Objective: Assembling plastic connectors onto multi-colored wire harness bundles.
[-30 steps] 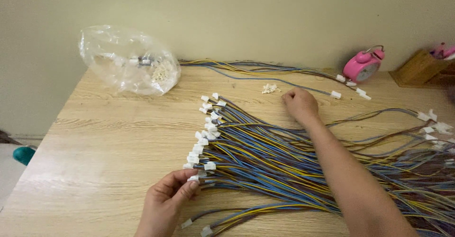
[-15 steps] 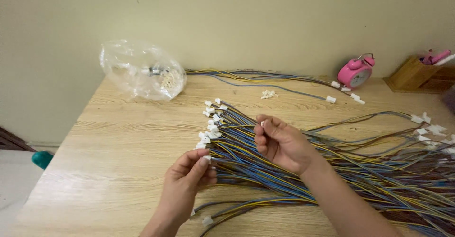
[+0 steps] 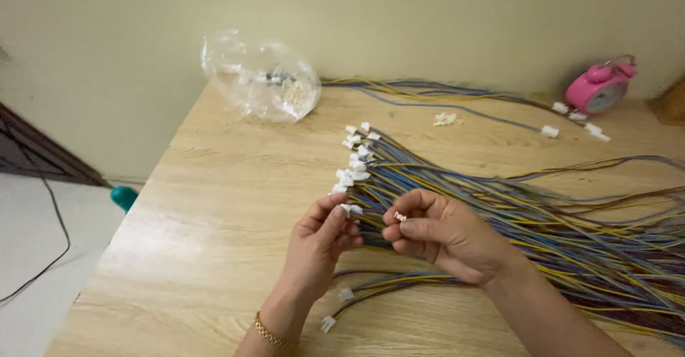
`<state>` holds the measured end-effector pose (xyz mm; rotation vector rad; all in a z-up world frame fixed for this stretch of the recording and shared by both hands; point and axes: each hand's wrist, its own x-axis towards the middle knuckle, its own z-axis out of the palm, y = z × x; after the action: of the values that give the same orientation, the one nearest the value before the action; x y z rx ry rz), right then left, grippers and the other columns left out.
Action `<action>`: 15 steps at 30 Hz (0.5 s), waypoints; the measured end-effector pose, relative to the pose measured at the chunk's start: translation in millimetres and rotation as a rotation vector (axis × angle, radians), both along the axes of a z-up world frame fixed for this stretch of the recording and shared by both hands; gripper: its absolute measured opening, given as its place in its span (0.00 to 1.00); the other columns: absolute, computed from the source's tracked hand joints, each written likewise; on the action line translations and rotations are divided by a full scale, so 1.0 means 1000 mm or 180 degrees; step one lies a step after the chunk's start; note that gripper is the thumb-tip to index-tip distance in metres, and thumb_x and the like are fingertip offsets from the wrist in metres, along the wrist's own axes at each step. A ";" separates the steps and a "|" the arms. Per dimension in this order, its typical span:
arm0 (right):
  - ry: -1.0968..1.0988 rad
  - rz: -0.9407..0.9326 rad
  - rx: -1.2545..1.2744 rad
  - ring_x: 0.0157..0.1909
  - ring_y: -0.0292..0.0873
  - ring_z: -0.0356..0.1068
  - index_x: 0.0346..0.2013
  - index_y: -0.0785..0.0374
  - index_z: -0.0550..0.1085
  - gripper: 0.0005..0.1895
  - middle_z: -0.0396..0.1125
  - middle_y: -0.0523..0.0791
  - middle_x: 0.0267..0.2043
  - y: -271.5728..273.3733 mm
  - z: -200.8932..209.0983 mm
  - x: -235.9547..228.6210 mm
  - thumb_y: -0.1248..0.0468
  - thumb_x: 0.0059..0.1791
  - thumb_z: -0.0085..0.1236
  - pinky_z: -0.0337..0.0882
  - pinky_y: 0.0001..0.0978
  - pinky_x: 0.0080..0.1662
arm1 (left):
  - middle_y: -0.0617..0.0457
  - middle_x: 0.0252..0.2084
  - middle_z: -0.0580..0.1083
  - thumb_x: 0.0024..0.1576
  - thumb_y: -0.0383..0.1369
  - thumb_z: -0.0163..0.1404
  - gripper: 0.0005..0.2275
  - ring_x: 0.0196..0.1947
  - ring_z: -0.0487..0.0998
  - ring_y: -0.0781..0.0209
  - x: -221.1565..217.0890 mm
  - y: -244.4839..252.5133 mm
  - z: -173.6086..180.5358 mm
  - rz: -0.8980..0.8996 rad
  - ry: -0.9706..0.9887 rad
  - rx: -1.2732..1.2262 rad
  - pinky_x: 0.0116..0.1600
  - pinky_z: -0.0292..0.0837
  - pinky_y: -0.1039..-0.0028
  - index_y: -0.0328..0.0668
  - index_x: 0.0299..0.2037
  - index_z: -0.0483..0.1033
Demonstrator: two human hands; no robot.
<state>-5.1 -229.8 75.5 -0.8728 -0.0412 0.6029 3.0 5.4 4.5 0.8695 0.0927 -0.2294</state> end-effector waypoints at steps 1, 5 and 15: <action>0.0022 0.0016 0.0004 0.45 0.44 0.77 0.44 0.65 0.75 0.09 0.75 0.49 0.45 0.004 -0.003 -0.002 0.73 0.50 0.55 0.79 0.35 0.47 | 0.52 0.36 0.76 0.63 0.30 0.49 0.10 0.34 0.78 0.64 -0.001 0.001 0.000 0.0016 0.0022 0.0004 0.40 0.79 0.70 0.39 0.53 0.74; 0.0023 -0.0012 -0.0437 0.44 0.43 0.77 0.45 0.67 0.76 0.09 0.75 0.48 0.44 0.017 -0.014 -0.010 0.73 0.49 0.57 0.79 0.35 0.47 | 0.52 0.36 0.76 0.64 0.31 0.50 0.11 0.33 0.77 0.65 -0.002 0.004 -0.004 -0.0156 -0.0198 -0.0021 0.40 0.78 0.72 0.39 0.54 0.76; -0.0681 -0.0458 -0.1047 0.41 0.43 0.78 0.44 0.72 0.78 0.09 0.77 0.51 0.41 0.033 -0.039 -0.012 0.70 0.50 0.60 0.78 0.34 0.42 | 0.55 0.36 0.76 0.63 0.32 0.50 0.10 0.29 0.74 0.69 -0.003 0.005 -0.003 -0.0120 -0.0186 0.0154 0.35 0.74 0.76 0.37 0.50 0.77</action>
<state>-16.8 -196.5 36.1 -1.2465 -0.0735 0.3842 -0.4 10.7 1.6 0.9259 0.0276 -0.2377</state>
